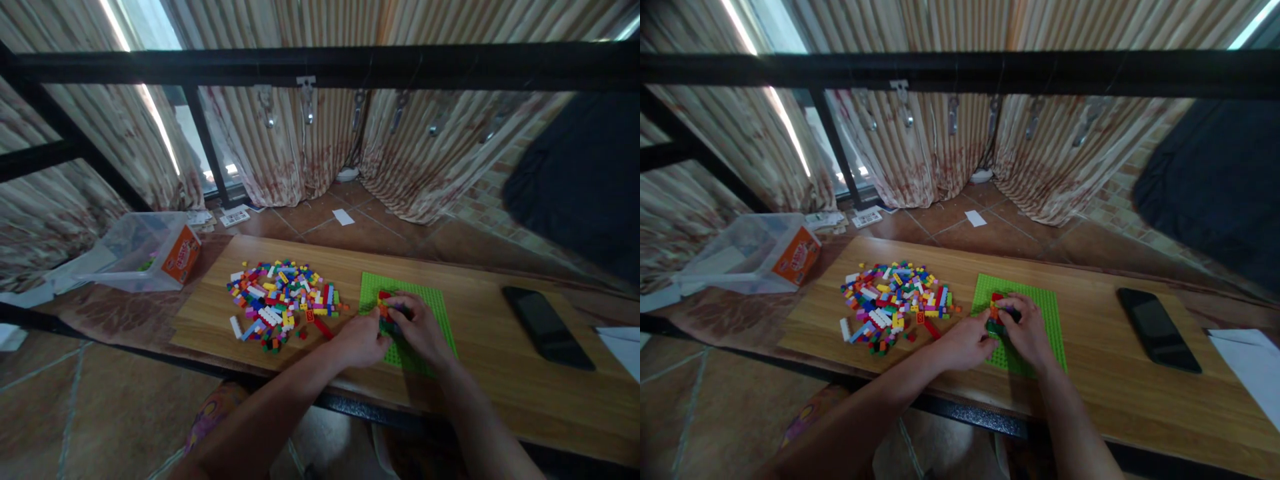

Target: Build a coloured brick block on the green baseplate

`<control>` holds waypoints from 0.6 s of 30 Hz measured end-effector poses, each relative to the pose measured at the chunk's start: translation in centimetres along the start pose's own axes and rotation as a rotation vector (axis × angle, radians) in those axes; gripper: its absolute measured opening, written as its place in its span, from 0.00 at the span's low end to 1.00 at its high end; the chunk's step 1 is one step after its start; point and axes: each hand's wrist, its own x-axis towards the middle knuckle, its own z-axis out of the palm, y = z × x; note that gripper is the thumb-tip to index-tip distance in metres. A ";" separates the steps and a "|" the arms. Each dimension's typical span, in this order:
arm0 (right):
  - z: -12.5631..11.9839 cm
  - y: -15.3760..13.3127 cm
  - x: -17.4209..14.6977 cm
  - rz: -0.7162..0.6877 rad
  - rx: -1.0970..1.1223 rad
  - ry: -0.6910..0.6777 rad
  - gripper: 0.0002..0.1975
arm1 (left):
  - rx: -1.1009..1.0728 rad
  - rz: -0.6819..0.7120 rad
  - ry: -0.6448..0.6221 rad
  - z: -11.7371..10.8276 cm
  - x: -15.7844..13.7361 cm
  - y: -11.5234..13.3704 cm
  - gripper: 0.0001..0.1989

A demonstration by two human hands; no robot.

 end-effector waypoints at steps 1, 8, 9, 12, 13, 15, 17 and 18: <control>-0.1 0.1 0.0 -0.013 -0.001 -0.014 0.11 | 0.003 0.002 0.004 0.0 0.0 0.0 0.26; -0.4 0.1 -0.1 -0.029 -0.004 -0.038 0.13 | 0.047 0.008 -0.025 0.0 0.2 -0.1 0.29; -0.4 0.1 -0.1 -0.029 0.000 -0.038 0.13 | 0.049 0.005 -0.028 0.1 0.2 -0.1 0.30; -0.3 0.2 -0.2 -0.017 0.002 -0.034 0.13 | 0.053 0.005 -0.031 0.2 0.3 -0.2 0.30; -0.3 0.2 -0.2 -0.012 0.002 -0.030 0.13 | 0.057 0.005 -0.030 0.2 0.3 -0.2 0.30; -0.2 0.1 -0.3 -0.007 0.006 -0.024 0.13 | 0.068 0.007 -0.025 0.2 0.3 -0.2 0.30; -0.2 -0.1 -0.3 -0.009 0.009 -0.014 0.13 | 0.078 0.002 -0.022 0.1 0.3 -0.1 0.30; -0.1 -0.2 -0.3 -0.011 0.009 -0.011 0.13 | 0.082 0.000 -0.025 0.1 0.3 -0.1 0.30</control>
